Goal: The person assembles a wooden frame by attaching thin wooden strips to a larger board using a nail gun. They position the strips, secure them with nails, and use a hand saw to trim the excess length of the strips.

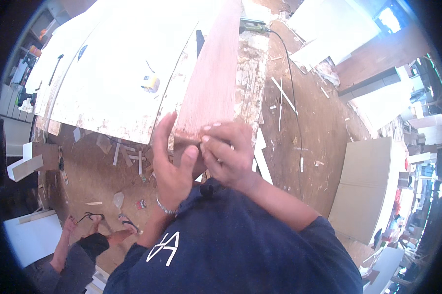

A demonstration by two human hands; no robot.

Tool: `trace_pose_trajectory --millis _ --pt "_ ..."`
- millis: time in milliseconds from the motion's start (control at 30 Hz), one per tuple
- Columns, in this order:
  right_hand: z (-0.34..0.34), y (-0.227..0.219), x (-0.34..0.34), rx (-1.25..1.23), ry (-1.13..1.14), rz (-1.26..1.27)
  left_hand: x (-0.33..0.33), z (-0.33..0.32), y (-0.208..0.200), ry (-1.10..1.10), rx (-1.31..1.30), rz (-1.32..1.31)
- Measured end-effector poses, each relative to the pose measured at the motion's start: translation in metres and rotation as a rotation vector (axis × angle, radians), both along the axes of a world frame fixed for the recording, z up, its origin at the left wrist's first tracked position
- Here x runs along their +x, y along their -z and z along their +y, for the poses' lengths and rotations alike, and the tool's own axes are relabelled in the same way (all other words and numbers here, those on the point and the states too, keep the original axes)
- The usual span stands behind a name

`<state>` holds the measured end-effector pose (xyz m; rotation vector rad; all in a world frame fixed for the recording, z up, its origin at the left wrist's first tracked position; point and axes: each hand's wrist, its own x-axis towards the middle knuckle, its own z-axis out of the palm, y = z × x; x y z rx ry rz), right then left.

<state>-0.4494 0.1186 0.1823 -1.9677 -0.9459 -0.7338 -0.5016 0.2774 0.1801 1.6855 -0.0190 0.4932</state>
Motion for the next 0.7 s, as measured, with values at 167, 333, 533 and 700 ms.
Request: trace_pose_trajectory --millis 167,333,533,700 --pt "-0.006 -0.002 0.013 0.007 -0.105 -0.011 -0.005 -0.035 -0.009 -0.114 -0.15 0.257" --pt "-0.021 0.011 0.032 0.042 -0.343 0.017 0.004 -0.059 -0.003 -0.302 -0.312 0.225" --pt "-0.053 0.002 0.059 -0.015 -0.781 0.253 -0.015 -0.065 0.032 -0.554 -0.498 0.311" --pt "-0.077 0.015 0.134 0.327 -1.071 0.265 0.01 -0.078 0.018 -0.807 -0.472 0.196"
